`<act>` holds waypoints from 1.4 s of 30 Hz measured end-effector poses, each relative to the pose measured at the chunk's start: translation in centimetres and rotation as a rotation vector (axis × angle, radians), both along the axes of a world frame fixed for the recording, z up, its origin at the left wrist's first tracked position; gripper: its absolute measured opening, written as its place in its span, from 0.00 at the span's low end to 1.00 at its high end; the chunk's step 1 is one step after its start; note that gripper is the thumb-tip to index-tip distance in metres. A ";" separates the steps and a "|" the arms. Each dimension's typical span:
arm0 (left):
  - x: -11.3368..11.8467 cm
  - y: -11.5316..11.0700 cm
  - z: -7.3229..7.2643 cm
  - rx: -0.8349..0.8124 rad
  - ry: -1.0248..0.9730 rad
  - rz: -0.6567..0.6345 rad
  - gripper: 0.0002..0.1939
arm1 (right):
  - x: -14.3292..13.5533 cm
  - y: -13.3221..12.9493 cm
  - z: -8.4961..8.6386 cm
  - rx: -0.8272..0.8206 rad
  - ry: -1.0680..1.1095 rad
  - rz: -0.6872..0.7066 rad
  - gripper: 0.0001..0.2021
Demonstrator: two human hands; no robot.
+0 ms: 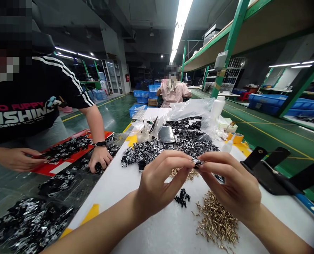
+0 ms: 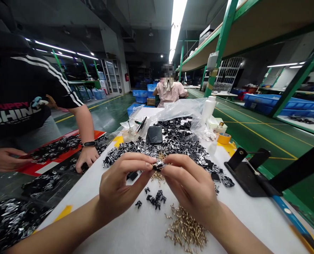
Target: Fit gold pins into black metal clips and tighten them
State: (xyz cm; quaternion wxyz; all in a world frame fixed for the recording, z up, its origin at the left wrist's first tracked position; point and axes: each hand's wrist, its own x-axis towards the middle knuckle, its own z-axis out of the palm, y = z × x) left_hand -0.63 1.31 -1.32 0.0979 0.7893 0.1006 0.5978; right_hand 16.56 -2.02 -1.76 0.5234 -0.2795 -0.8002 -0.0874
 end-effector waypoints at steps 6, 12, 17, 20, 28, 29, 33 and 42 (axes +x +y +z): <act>0.0 0.0 -0.2 -0.064 0.009 -0.019 0.15 | 0.0 0.0 -0.1 -0.005 -0.012 -0.007 0.15; -0.1 -0.2 -0.4 -0.173 0.020 -0.067 0.12 | -0.2 0.2 -0.1 0.007 -0.027 -0.021 0.14; 0.1 -0.3 -0.4 -0.189 0.011 -0.082 0.14 | -0.1 0.1 -0.2 0.033 -0.035 -0.034 0.15; 0.1 -0.3 -0.5 -0.196 0.018 -0.080 0.14 | 0.0 0.1 -0.2 0.020 -0.035 -0.036 0.15; 0.1 0.3 -0.9 -0.171 0.028 -0.051 0.12 | -0.4 0.4 0.0 -0.030 -0.039 -0.050 0.13; 0.1 0.3 -0.9 -0.170 0.027 -0.052 0.12 | -0.4 0.5 0.0 -0.052 -0.020 -0.037 0.13; 0.1 0.5 -0.9 -0.174 0.032 -0.064 0.13 | -0.4 0.5 -0.2 -0.153 0.065 -0.003 0.17; 0.1 0.5 -0.5 -0.147 0.072 -0.029 0.15 | -0.2 0.2 0.3 -0.113 0.015 -0.021 0.14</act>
